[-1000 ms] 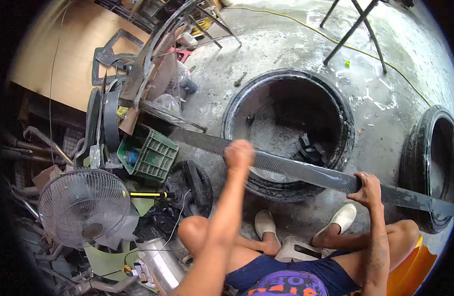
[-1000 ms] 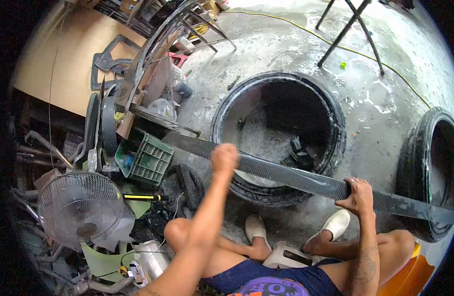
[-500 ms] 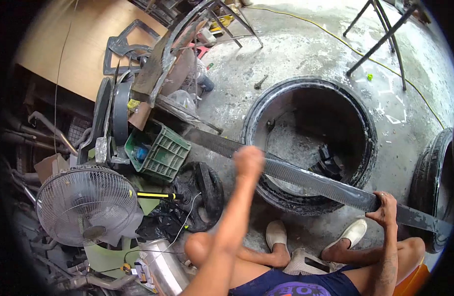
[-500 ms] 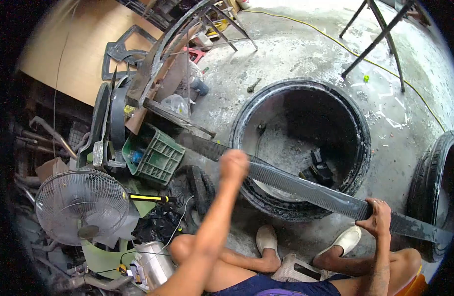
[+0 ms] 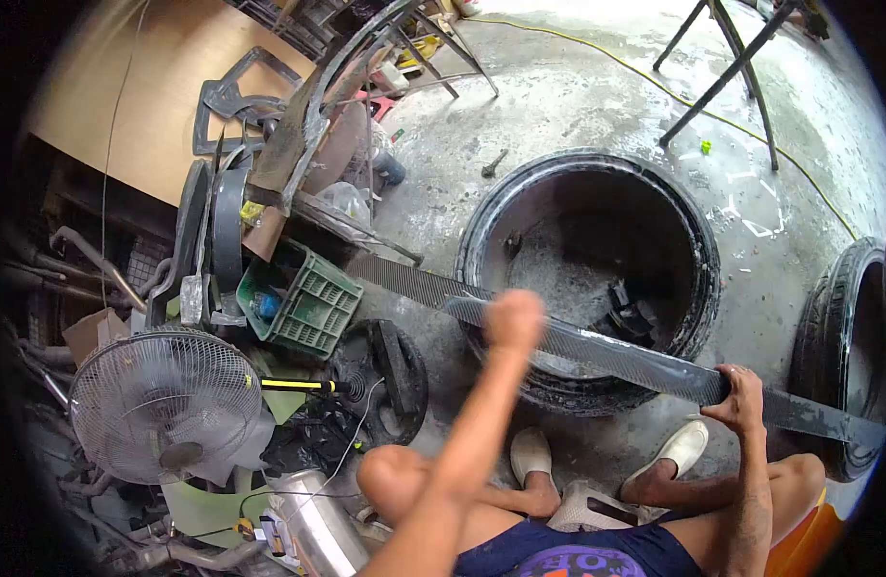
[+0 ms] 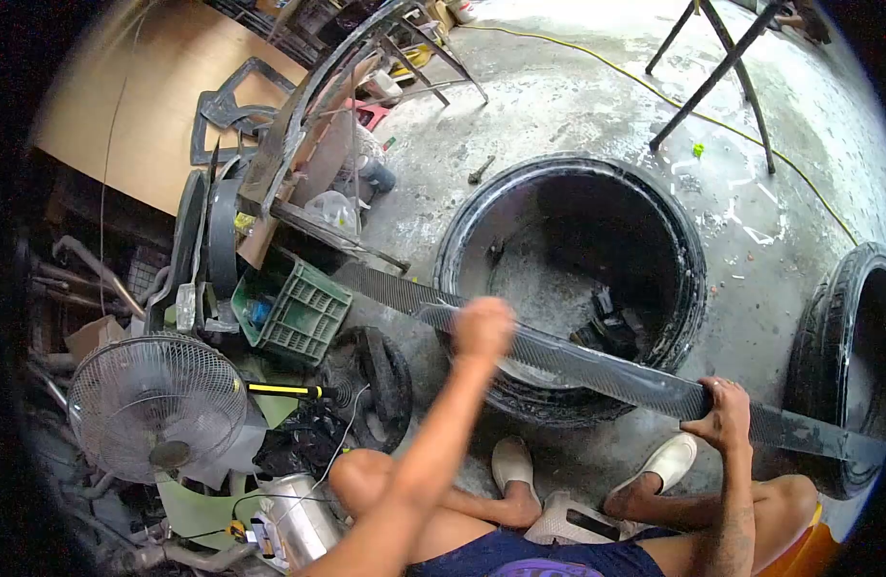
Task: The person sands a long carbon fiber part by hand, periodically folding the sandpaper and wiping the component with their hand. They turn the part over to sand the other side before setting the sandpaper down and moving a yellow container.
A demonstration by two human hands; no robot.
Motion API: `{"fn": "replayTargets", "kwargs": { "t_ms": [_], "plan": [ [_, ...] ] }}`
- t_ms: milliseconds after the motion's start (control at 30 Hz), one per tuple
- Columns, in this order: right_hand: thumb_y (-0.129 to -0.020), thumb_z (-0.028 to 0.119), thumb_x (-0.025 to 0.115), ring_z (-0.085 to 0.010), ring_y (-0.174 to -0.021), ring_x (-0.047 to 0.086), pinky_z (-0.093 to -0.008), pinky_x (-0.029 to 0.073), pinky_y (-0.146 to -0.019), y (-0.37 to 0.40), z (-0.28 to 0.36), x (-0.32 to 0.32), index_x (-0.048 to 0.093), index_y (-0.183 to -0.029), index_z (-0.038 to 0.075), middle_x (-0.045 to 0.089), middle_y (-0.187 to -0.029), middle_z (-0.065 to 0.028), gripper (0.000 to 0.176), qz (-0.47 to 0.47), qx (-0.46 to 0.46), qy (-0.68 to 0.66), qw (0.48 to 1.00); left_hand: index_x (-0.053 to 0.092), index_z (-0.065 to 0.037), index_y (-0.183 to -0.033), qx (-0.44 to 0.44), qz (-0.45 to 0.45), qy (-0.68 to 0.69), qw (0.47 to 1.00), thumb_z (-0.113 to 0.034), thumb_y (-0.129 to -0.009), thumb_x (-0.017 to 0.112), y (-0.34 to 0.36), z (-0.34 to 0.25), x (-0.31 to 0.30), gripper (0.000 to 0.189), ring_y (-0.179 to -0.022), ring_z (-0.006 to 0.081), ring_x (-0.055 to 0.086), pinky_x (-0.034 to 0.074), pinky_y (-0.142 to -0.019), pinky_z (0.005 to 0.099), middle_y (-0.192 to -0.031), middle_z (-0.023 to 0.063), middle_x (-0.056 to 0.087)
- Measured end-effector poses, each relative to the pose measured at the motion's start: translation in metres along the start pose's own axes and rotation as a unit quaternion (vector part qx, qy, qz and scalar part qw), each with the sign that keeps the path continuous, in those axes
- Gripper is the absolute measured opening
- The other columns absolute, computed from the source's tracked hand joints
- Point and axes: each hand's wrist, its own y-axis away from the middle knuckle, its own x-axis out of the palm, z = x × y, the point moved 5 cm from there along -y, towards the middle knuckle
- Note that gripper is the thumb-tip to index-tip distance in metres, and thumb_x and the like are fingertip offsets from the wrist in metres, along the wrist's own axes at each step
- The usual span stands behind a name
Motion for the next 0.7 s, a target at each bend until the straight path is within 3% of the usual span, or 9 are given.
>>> {"fn": "replayTargets", "kwargs": {
  "t_ms": [67,133,200,300,333,400,567,633,700],
  "plan": [
    [-0.043,0.029,0.086,-0.0364,-0.098,0.064,-0.0427,0.049,-0.092,0.001,0.001,-0.002,0.068,-0.106,0.004,0.069,-0.103,-0.0163,0.07,0.005,-0.001,-0.004,1.0,0.064,-0.01,-0.065,0.036,0.042,0.052,0.997,-0.016,-0.08,0.055,0.012,-0.135,0.019,0.019,-0.064,0.0349,0.063,0.048,-0.057,0.0503,-0.069,0.0156,0.064],
    [-0.044,0.029,0.086,-0.036,-0.098,0.064,-0.0424,0.049,-0.092,0.0,0.0,-0.002,0.067,-0.105,0.003,0.069,-0.103,-0.0157,0.069,0.005,-0.007,-0.006,1.0,0.06,-0.009,-0.065,0.107,0.039,0.11,0.987,-0.018,-0.079,0.057,0.026,-0.198,0.025,0.017,-0.066,0.033,0.063,0.048,-0.06,0.0487,-0.067,0.014,0.061],
    [-0.045,0.029,0.086,-0.0358,-0.098,0.064,-0.0425,0.049,-0.091,-0.004,0.003,-0.003,0.067,-0.105,0.004,0.069,-0.103,-0.0157,0.068,0.016,-0.007,-0.005,1.0,0.061,-0.012,-0.067,0.109,0.042,0.111,0.987,-0.021,-0.082,0.057,0.012,-0.136,0.01,0.018,-0.066,0.033,0.062,0.047,-0.059,0.0482,-0.068,0.0132,0.061],
    [-0.047,0.03,0.086,-0.0347,-0.098,0.064,-0.0423,0.049,-0.089,-0.002,0.01,-0.009,0.067,-0.105,0.004,0.069,-0.101,-0.0151,0.066,0.012,-0.017,-0.021,1.0,0.065,-0.005,-0.067,-0.111,0.109,0.01,0.988,-0.026,-0.09,0.051,-0.019,0.017,-0.023,0.034,-0.064,0.0356,0.064,0.049,-0.059,0.0498,-0.069,0.0174,0.065],
    [-0.049,0.03,0.087,-0.0338,-0.098,0.064,-0.0417,0.049,-0.089,-0.002,0.013,-0.012,0.067,-0.105,0.004,0.069,-0.101,-0.0142,0.065,0.004,-0.03,-0.011,0.999,0.067,-0.005,-0.069,-0.127,0.06,-0.096,0.985,-0.026,-0.092,0.05,-0.024,0.04,-0.028,0.035,-0.062,0.0363,0.065,0.05,-0.058,0.0484,-0.069,0.0172,0.066],
    [-0.048,0.03,0.087,-0.0341,-0.1,0.064,-0.0419,0.049,-0.092,-0.004,0.012,-0.01,0.067,-0.106,0.004,0.069,-0.102,-0.0146,0.067,0.019,-0.019,-0.02,0.999,0.067,-0.009,-0.067,-0.049,0.066,-0.053,0.995,-0.023,-0.087,0.054,-0.019,-0.003,-0.012,0.028,-0.065,0.0362,0.065,0.051,-0.059,0.0477,-0.07,0.0166,0.066],
    [-0.05,0.031,0.087,-0.0312,-0.097,0.065,-0.0399,0.049,-0.089,-0.003,0.009,-0.008,0.067,-0.107,0.006,0.069,-0.099,-0.0124,0.065,0.009,-0.045,-0.006,0.999,0.061,-0.012,-0.066,0.129,0.062,0.163,0.976,-0.018,-0.077,0.06,0.036,-0.281,0.043,0.013,-0.07,0.0323,0.064,0.05,-0.067,0.047,-0.069,0.013,0.062],
    [-0.051,0.032,0.086,-0.0311,-0.097,0.065,-0.0402,0.049,-0.089,-0.002,0.012,-0.007,0.067,-0.107,0.006,0.07,-0.1,-0.0125,0.064,0.029,-0.025,-0.006,0.999,0.061,-0.012,-0.067,0.139,0.1,0.131,0.976,-0.017,-0.078,0.059,0.028,-0.26,0.033,0.012,-0.072,0.0326,0.063,0.049,-0.068,0.0472,-0.068,0.013,0.061],
    [-0.053,0.033,0.086,-0.0312,-0.097,0.065,-0.0404,0.049,-0.089,-0.003,0.012,-0.01,0.067,-0.107,0.006,0.07,-0.1,-0.0126,0.064,0.02,-0.035,0.004,0.999,0.061,-0.011,-0.068,0.09,0.088,0.021,0.992,-0.02,-0.082,0.058,0.004,-0.161,0.026,0.017,-0.07,0.033,0.062,0.049,-0.065,0.0466,-0.071,0.0136,0.062]
  ]
}}
